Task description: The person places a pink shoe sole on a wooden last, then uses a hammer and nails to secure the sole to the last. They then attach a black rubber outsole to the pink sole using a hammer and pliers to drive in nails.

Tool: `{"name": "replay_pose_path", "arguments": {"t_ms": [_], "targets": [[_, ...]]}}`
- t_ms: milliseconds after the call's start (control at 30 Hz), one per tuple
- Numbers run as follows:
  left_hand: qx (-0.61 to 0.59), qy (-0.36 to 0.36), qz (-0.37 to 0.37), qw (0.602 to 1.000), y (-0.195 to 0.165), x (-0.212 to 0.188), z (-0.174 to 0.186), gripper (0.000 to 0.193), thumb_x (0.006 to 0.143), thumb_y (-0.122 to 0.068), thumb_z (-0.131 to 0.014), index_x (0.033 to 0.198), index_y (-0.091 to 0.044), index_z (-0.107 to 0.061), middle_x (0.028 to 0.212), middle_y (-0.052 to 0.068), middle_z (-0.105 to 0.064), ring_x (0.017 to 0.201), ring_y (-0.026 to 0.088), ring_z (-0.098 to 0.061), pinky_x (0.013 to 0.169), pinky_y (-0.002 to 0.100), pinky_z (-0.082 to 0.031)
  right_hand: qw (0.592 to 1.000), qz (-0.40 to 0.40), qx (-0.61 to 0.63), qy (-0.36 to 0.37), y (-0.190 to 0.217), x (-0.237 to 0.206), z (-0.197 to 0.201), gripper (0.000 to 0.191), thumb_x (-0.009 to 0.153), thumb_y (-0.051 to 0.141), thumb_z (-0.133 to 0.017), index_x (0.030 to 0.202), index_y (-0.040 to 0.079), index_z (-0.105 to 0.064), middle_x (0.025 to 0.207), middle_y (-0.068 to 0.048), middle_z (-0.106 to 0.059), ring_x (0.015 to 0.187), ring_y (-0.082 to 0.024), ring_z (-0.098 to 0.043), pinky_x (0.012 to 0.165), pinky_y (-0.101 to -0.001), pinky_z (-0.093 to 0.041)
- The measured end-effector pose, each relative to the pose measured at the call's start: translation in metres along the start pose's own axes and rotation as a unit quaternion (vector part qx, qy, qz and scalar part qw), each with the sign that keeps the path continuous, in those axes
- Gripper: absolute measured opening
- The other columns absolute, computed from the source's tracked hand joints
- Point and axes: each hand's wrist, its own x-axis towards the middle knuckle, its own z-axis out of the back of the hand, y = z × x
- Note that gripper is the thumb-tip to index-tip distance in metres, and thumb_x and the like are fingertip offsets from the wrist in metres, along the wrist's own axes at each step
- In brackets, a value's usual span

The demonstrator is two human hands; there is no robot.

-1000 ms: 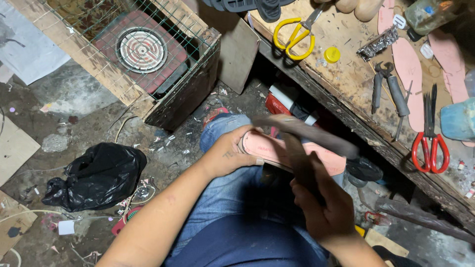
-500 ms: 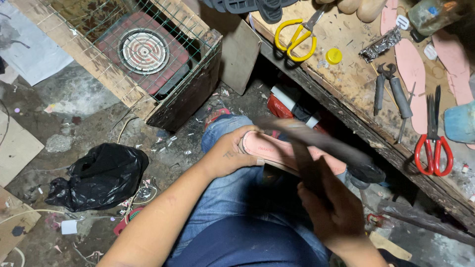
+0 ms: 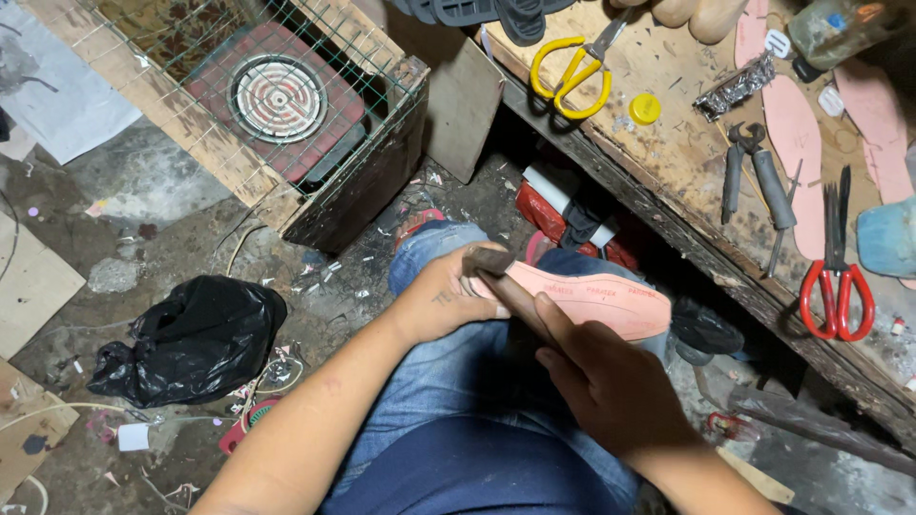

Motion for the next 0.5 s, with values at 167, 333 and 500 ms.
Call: {"name": "replay_pose_path", "arguments": {"t_ms": [167,333,500], "targets": [[-0.003,0.016,-0.050,0.999,0.007,-0.003,0.004,0.050,0.085,-0.005,-0.081,0.131,-0.003,-0.061,0.122,0.003,-0.069,0.114,0.012,-0.063,0.105,0.031,-0.052,0.979,0.133,0.046,-0.145,0.007,-0.004,0.004,0.055,0.094,0.024,-0.067,0.145,0.013,-0.049,0.106,-0.019,-0.069,0.094,-0.037,-0.070,0.077,-0.0394,-0.057],[-0.062,0.012,0.009,0.998,0.012,0.000,0.001,0.056,0.082,-0.008,-0.081,0.133,-0.005,-0.059,0.119,0.003,-0.069,0.111,0.012,-0.064,0.099,0.030,-0.053,0.998,0.013,0.029,-0.062,0.001,-0.001,0.002,0.059,0.088,0.026,-0.071,0.144,0.015,-0.055,0.090,-0.016,-0.070,0.084,-0.036,-0.071,0.072,-0.0409,-0.056],[0.047,-0.017,-0.005,0.999,-0.009,-0.002,-0.001,0.060,0.079,-0.013,-0.085,0.132,-0.007,-0.057,0.119,0.005,-0.066,0.113,0.014,-0.062,0.100,0.031,-0.053,0.973,-0.008,-0.006,-0.229,-0.030,-0.016,0.013,0.046,0.098,0.018,-0.066,0.143,0.010,-0.058,0.102,-0.021,-0.068,0.096,-0.038,-0.069,0.082,-0.0421,-0.054]]}}
